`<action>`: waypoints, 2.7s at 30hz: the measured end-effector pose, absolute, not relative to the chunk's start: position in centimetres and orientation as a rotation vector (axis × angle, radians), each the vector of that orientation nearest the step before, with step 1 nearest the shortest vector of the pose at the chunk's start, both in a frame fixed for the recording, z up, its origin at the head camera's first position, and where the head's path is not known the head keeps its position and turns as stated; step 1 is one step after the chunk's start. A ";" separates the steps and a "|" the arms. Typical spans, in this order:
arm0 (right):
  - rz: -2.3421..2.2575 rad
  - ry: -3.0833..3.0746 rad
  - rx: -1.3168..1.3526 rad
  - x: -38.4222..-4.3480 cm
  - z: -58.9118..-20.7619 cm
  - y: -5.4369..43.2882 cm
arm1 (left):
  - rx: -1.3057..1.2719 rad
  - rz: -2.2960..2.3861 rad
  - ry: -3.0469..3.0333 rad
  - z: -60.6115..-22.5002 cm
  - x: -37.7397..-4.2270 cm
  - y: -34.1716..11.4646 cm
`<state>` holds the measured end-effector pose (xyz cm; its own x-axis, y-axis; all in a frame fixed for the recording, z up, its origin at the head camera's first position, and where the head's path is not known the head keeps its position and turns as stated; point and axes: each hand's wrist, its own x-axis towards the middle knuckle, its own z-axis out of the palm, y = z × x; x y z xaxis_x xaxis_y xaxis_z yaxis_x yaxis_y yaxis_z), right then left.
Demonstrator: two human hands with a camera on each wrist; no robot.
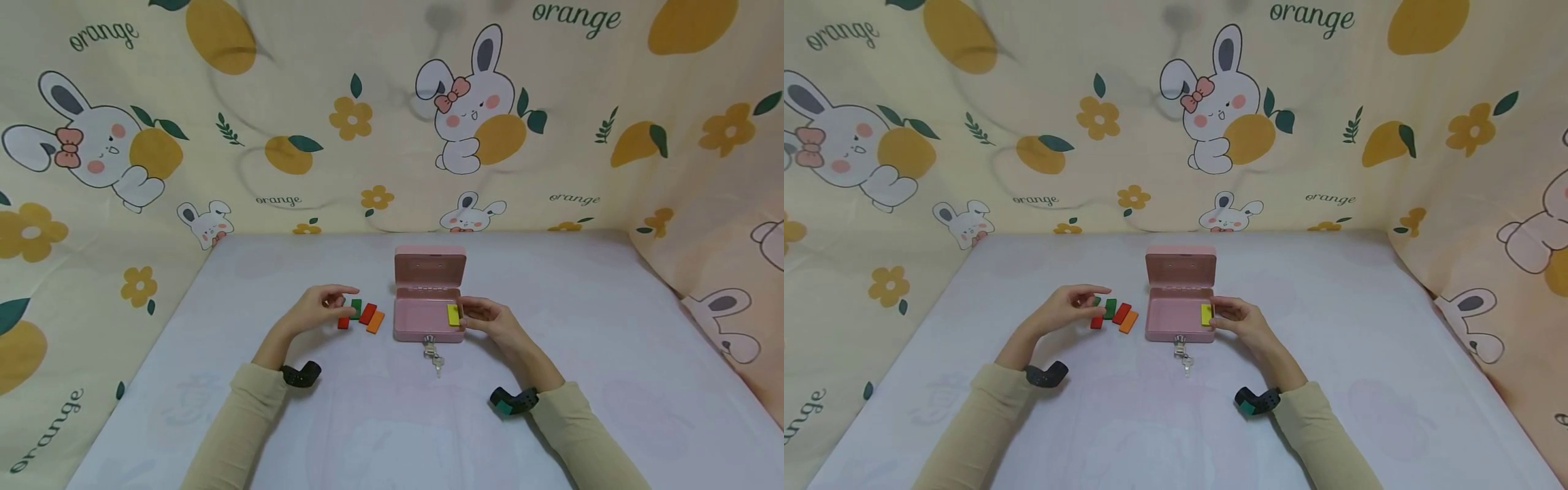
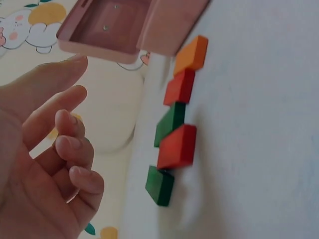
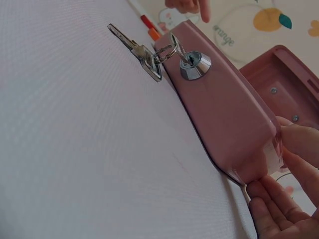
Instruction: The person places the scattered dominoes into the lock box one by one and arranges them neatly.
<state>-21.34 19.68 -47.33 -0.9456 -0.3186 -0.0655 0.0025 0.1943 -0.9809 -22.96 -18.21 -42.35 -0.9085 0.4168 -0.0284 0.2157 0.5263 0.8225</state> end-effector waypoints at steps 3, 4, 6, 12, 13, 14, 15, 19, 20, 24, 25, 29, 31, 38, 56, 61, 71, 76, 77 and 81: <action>-1.816 2.216 -0.302 -21.4 -47.4 19.7 | 0.519 1.302 2.560 -42.7 -23.2 -18.5; -1.813 2.216 -0.304 -21.4 -47.4 19.7 | 0.516 1.296 2.562 -42.7 -23.2 -18.6; -1.814 2.217 -0.308 -21.4 -47.4 19.7 | 0.498 1.280 2.572 -43.0 -23.4 -18.8; -1.818 2.217 -0.312 -21.3 -47.4 19.7 | 0.432 1.280 2.569 -43.5 -23.9 -19.5; -1.816 2.217 -0.311 -21.4 -47.4 19.7 | 0.419 1.286 2.562 -43.5 -23.9 -19.6; -1.814 2.218 -0.308 -21.4 -47.4 19.7 | 0.411 1.289 2.557 -43.6 -24.0 -19.7; -1.811 2.219 -0.304 -21.4 -47.3 19.7 | 0.404 1.293 2.550 -43.6 -24.1 -19.9; -1.809 2.221 -0.285 -21.5 -47.4 19.7 | 0.388 1.291 2.540 -43.9 -24.4 -20.3; -1.808 2.221 -0.282 -21.5 -47.4 19.7 | 0.395 1.285 2.541 -44.0 -24.4 -20.4; -1.818 2.215 -0.277 -21.5 -47.3 19.6 | 0.407 1.264 2.546 -44.2 -24.6 -20.8; -1.818 2.214 -0.277 -21.4 -47.3 19.6 | 0.415 1.256 2.547 -44.2 -24.6 -20.9; -1.822 2.209 -0.277 -21.4 -47.3 19.6 | 0.419 1.242 2.551 -44.4 -24.8 -21.2; -1.821 2.208 -0.273 -21.4 -47.2 19.6 | 0.417 1.231 2.555 -44.5 -24.9 -21.4; -1.819 2.208 -0.277 -21.3 -47.1 19.7 | 0.387 1.191 2.554 -44.8 -25.4 -21.9; -1.818 2.225 -0.270 -21.3 -47.1 19.6 | 0.290 1.121 2.493 -45.1 -26.1 -22.1; -1.829 2.218 -0.274 -21.3 -47.0 19.6 | 0.287 1.106 2.483 -45.2 -26.0 -22.1; -1.823 2.215 -0.280 -21.3 -47.0 19.6 | 0.288 1.084 2.496 -45.3 -26.2 -22.2; -1.814 2.222 -0.268 -21.3 -47.0 19.6 | 0.280 1.092 2.494 -45.2 -26.1 -22.2; -1.812 2.222 -0.266 -21.3 -47.0 19.5 | 0.278 1.094 2.493 -45.2 -26.1 -22.2; -1.814 2.215 -0.257 -21.3 -47.0 19.5 | 0.269 1.110 2.493 -45.1 -25.9 -22.2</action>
